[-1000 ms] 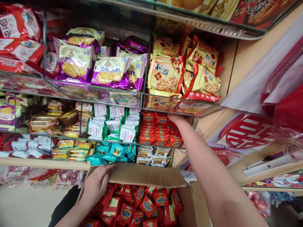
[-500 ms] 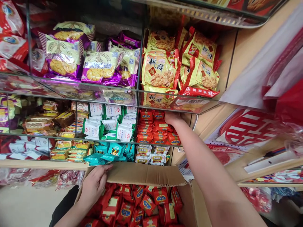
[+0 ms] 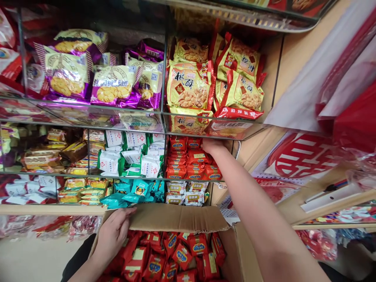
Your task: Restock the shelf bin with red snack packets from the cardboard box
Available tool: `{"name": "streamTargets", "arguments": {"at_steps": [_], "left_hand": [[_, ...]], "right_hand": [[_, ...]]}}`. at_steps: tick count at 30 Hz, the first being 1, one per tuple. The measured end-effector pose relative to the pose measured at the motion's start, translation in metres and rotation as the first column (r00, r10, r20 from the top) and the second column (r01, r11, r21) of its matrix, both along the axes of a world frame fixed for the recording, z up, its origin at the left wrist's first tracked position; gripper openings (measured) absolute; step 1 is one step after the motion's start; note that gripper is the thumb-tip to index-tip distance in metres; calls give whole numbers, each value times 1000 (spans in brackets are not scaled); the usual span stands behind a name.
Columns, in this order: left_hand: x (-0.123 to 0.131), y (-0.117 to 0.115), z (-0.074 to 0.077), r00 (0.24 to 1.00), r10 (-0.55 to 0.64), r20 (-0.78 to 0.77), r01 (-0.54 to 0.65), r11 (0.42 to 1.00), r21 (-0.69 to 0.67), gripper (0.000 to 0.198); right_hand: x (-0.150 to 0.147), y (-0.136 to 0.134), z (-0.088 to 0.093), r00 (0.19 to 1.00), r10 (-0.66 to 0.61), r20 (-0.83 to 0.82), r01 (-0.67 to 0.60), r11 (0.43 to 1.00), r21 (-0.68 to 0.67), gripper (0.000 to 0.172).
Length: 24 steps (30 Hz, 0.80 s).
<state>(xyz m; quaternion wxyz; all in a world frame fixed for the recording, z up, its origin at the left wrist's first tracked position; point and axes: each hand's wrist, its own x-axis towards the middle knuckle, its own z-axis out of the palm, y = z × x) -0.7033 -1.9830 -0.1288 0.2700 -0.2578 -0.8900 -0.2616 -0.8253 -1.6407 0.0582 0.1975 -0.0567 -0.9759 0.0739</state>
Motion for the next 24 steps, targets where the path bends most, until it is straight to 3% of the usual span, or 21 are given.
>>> {"name": "streamTargets", "arguments": {"at_steps": [4, 8, 15, 24], "left_hand": [[0, 0, -2, 1000, -6, -23, 6, 1000, 9, 25], [0, 1, -2, 1000, 2, -14, -1, 1000, 15, 24], [1, 0, -1, 1000, -9, 4, 9, 1000, 25, 25], [2, 0, 1, 1000, -12, -3, 12, 999, 37, 25]], "right_hand": [[39, -2, 7, 967, 138, 214, -146, 989, 22, 46], [61, -5, 1, 899, 231, 372, -260, 965, 28, 56], [39, -3, 0, 960, 128, 251, -132, 991, 1, 28], [15, -11, -13, 996, -88, 35, 89, 996, -25, 32]]}}
